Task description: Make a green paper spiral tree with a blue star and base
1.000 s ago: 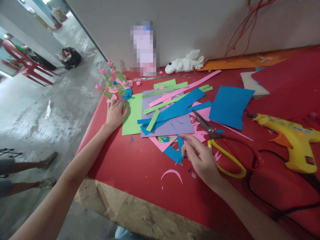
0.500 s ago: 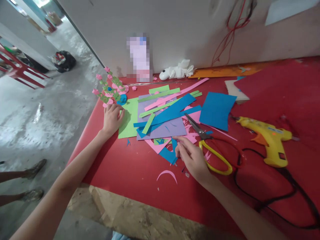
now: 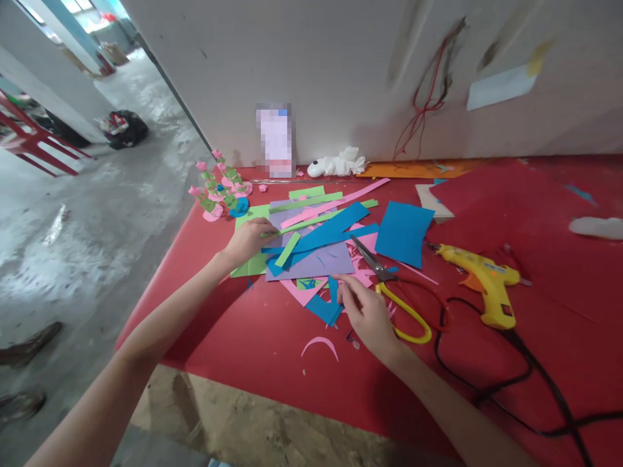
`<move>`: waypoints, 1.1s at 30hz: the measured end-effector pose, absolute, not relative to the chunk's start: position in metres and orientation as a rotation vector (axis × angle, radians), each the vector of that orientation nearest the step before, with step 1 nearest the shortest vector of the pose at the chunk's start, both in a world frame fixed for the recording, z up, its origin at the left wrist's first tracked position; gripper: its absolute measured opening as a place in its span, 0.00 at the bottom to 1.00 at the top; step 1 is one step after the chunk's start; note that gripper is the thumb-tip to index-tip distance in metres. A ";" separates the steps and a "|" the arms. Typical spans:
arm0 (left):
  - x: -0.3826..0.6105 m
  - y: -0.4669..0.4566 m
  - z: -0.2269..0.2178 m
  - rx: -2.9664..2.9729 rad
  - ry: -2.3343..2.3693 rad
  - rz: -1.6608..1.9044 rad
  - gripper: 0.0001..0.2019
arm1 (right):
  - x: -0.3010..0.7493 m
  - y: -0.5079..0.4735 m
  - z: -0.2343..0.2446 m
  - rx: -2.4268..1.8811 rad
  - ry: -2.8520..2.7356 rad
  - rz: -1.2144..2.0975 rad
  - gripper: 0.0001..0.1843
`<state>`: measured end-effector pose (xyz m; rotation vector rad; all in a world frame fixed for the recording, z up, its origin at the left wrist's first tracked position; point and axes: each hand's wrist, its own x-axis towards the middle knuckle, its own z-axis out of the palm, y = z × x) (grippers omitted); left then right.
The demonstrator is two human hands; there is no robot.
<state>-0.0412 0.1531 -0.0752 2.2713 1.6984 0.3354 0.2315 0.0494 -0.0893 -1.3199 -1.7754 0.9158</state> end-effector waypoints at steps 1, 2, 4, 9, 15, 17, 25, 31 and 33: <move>-0.041 0.153 -0.075 2.257 1.704 0.318 0.14 | 0.233 0.051 -0.089 -1.325 -1.782 0.855 0.15; -0.042 0.154 -0.074 2.243 1.710 0.307 0.16 | 0.233 0.052 -0.089 -1.325 -1.787 0.799 0.15; -0.042 0.154 -0.072 2.214 1.724 0.312 0.16 | 0.234 0.056 -0.090 -1.309 -1.805 0.724 0.13; -0.046 0.153 -0.061 2.105 1.787 0.498 0.08 | 0.231 0.061 -0.095 -1.263 -1.834 0.702 0.12; -0.044 0.144 -0.032 1.959 1.784 0.949 0.06 | 0.230 0.060 -0.093 -1.266 -1.739 0.788 0.11; -0.039 0.136 -0.021 1.932 1.722 1.059 0.05 | 0.230 0.058 -0.088 -1.273 -1.675 0.851 0.12; -0.005 0.076 0.008 2.707 1.254 1.197 0.06 | 0.211 0.072 -0.034 -1.183 -1.403 1.456 0.26; 0.015 0.040 0.016 3.216 0.967 0.800 0.07 | 0.218 0.097 -0.005 -1.225 -1.127 1.484 0.19; 0.016 0.035 0.019 3.237 0.913 0.719 0.08 | 0.227 0.103 -0.002 -1.228 -1.032 1.434 0.15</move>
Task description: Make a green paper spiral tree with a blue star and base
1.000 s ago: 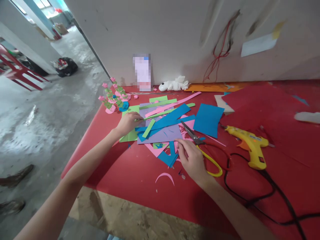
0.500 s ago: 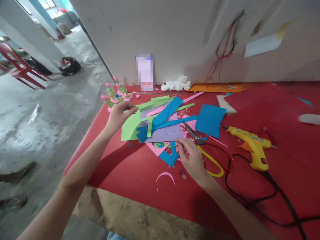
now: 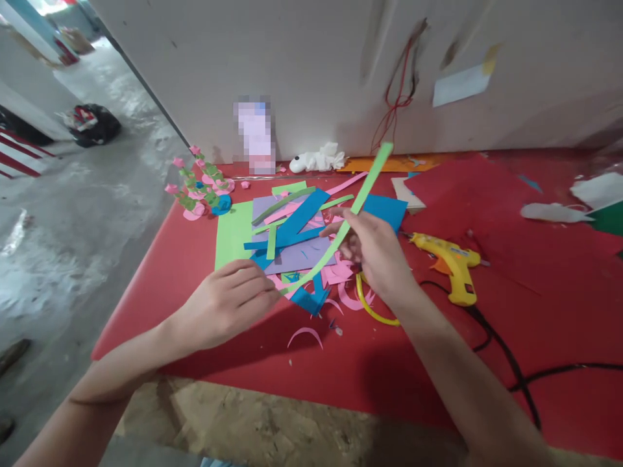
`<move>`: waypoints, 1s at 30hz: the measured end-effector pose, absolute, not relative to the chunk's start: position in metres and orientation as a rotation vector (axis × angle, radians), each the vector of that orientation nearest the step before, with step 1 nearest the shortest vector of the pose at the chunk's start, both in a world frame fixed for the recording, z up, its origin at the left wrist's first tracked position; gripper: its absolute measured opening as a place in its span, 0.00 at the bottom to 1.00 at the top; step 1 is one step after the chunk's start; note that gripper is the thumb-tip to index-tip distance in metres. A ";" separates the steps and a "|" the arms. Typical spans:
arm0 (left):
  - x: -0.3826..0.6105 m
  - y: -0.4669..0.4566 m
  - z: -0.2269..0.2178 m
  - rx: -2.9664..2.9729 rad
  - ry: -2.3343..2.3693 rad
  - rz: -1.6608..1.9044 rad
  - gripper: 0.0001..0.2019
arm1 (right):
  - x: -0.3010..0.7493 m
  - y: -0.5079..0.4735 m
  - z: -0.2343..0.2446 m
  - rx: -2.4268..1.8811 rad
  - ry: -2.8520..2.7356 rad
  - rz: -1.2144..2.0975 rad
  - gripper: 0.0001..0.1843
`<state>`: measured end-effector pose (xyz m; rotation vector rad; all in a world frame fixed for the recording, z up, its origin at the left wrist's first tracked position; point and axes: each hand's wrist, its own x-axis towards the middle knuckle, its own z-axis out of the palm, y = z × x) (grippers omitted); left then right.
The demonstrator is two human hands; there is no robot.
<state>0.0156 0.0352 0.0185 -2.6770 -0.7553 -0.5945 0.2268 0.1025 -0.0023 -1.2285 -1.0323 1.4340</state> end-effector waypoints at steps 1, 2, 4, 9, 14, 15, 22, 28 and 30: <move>0.015 0.034 0.021 -2.722 -0.729 -0.557 0.08 | 0.231 0.105 -0.001 -1.226 -0.993 1.403 0.12; 0.013 0.034 0.023 -2.778 -0.704 -0.528 0.07 | 0.235 0.107 0.000 -1.220 -0.966 1.374 0.10; 0.008 0.037 0.030 -2.900 -0.682 -0.521 0.10 | 0.240 0.108 0.002 -1.197 -0.934 1.335 0.08; -0.003 0.071 0.044 -3.014 -1.304 -1.158 0.17 | 0.231 0.104 0.013 -1.054 -1.024 1.447 0.09; 0.016 0.111 0.040 -3.001 -1.518 -2.084 0.09 | 0.204 0.099 0.015 -0.946 -1.152 1.710 0.13; 0.021 0.114 0.038 -3.047 -1.546 -2.091 0.10 | 0.200 0.098 0.014 -0.942 -1.184 1.754 0.13; 0.031 0.112 0.024 -2.894 -1.634 -2.177 0.12 | 0.190 0.082 0.013 -0.943 -1.319 1.946 0.14; 0.029 0.109 0.023 -2.846 -1.369 -2.093 0.11 | 0.193 0.079 0.018 -0.969 -1.298 1.939 0.14; 0.029 0.109 0.022 -2.899 -1.226 -2.056 0.10 | 0.193 0.078 0.019 -0.975 -1.264 1.928 0.14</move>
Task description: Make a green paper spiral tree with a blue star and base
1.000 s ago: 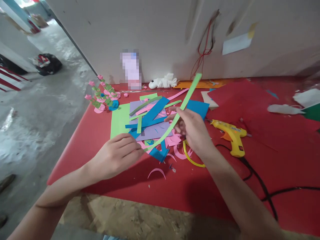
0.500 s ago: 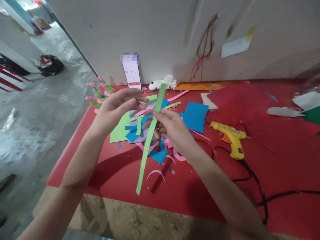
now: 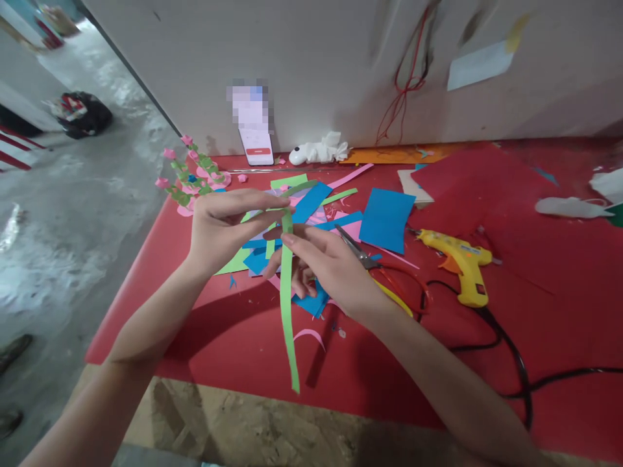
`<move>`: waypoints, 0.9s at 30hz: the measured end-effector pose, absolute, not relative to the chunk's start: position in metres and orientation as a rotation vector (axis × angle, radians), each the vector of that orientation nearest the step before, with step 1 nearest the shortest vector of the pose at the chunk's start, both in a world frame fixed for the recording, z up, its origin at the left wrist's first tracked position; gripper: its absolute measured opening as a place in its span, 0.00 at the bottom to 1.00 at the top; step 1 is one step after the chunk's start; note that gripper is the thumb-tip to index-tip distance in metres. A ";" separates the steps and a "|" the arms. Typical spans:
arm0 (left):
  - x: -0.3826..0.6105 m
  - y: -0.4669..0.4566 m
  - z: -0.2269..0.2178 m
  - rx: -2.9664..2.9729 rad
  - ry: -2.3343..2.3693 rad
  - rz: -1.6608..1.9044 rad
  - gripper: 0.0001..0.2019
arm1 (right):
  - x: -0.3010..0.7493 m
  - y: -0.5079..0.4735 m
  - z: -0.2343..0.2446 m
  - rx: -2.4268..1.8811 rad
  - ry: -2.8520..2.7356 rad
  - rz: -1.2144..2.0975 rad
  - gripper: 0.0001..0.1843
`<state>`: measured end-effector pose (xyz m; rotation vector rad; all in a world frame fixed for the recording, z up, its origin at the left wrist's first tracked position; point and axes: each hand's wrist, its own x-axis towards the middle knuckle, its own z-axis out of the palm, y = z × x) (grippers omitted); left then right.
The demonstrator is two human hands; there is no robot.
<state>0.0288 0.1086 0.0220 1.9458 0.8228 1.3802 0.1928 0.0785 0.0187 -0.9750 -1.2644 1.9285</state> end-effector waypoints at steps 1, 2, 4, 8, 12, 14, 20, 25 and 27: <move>0.029 0.108 0.022 1.980 0.787 1.376 0.09 | 0.192 0.078 0.019 -0.973 -1.248 1.922 0.15; 0.028 0.108 0.022 2.014 0.754 1.367 0.09 | 0.192 0.078 0.018 -0.963 -1.232 1.917 0.17; 0.027 0.107 0.023 2.067 0.703 1.351 0.08 | 0.191 0.077 0.018 -0.932 -1.202 1.906 0.21; 0.025 0.104 0.025 2.095 0.712 1.310 0.07 | 0.191 0.075 0.019 -0.928 -1.203 1.874 0.23; 0.026 0.102 0.025 2.061 0.813 1.284 0.09 | 0.194 0.075 0.023 -0.974 -1.335 1.805 0.23; 0.026 0.101 0.024 2.016 0.856 1.293 0.11 | 0.196 0.074 0.025 -1.006 -1.442 1.693 0.20; 0.027 0.101 0.021 1.997 0.839 1.379 0.10 | 0.203 0.072 0.029 -1.067 -1.495 0.930 0.06; 0.028 0.101 0.020 2.106 0.806 1.406 0.08 | 0.205 0.070 0.031 -0.987 -1.681 0.597 0.03; 0.027 0.100 0.020 2.190 0.809 1.423 0.08 | 0.204 0.069 0.031 -0.959 -1.713 0.489 0.02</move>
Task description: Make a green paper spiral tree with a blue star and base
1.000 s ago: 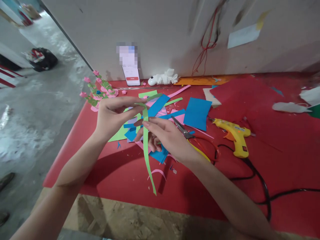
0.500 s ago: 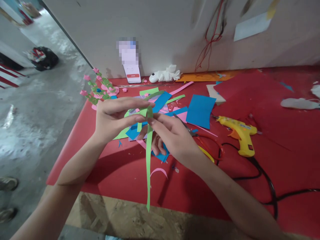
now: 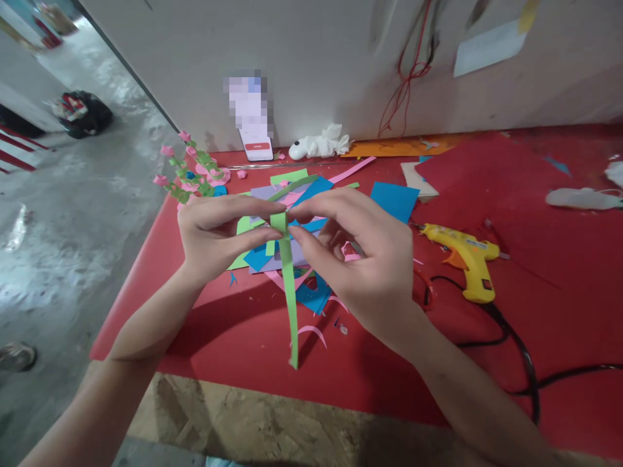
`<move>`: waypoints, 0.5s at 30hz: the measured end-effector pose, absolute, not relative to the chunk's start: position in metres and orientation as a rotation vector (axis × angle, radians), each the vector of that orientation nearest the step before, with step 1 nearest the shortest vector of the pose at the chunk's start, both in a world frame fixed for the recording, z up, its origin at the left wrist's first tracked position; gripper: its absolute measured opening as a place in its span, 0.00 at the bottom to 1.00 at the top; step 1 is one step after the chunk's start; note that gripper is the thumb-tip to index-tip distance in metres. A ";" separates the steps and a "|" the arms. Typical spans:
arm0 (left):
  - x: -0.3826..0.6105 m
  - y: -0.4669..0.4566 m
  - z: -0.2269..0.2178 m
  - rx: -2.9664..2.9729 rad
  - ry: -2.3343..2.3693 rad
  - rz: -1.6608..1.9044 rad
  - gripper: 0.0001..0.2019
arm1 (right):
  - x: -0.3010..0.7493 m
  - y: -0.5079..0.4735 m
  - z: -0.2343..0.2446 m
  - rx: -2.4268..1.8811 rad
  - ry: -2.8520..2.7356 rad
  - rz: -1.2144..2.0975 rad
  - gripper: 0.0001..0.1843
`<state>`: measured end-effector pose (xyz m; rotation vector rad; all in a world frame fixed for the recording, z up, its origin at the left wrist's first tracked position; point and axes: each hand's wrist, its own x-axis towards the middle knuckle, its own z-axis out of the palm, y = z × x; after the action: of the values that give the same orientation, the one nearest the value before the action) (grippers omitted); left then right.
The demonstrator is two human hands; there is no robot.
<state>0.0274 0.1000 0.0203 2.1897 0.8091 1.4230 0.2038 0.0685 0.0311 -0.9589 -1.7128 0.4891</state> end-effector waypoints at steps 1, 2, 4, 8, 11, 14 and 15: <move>0.027 0.099 0.021 2.231 0.795 1.443 0.07 | 0.203 0.068 0.031 -0.949 -1.724 0.450 0.02; 0.027 0.099 0.021 2.271 0.782 1.459 0.07 | 0.203 0.068 0.031 -0.940 -1.737 0.419 0.03; 0.027 0.099 0.022 2.357 0.769 1.468 0.06 | 0.204 0.068 0.031 -0.921 -1.759 0.377 0.06; 0.028 0.100 0.023 2.475 0.677 1.515 0.05 | 0.207 0.070 0.030 -0.863 -1.812 0.324 0.11; 0.029 0.102 0.021 2.502 0.595 1.577 0.03 | 0.209 0.072 0.031 -0.834 -1.857 0.288 0.09; 0.031 0.104 0.018 2.525 0.610 1.594 0.02 | 0.210 0.074 0.031 -0.860 -1.890 0.273 0.08; 0.032 0.104 0.017 2.517 0.622 1.598 0.02 | 0.211 0.075 0.031 -0.865 -1.897 0.268 0.08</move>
<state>0.0317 0.1037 0.0175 2.5174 0.6220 1.5984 0.2107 0.0747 0.0313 -0.8649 -1.8968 0.2676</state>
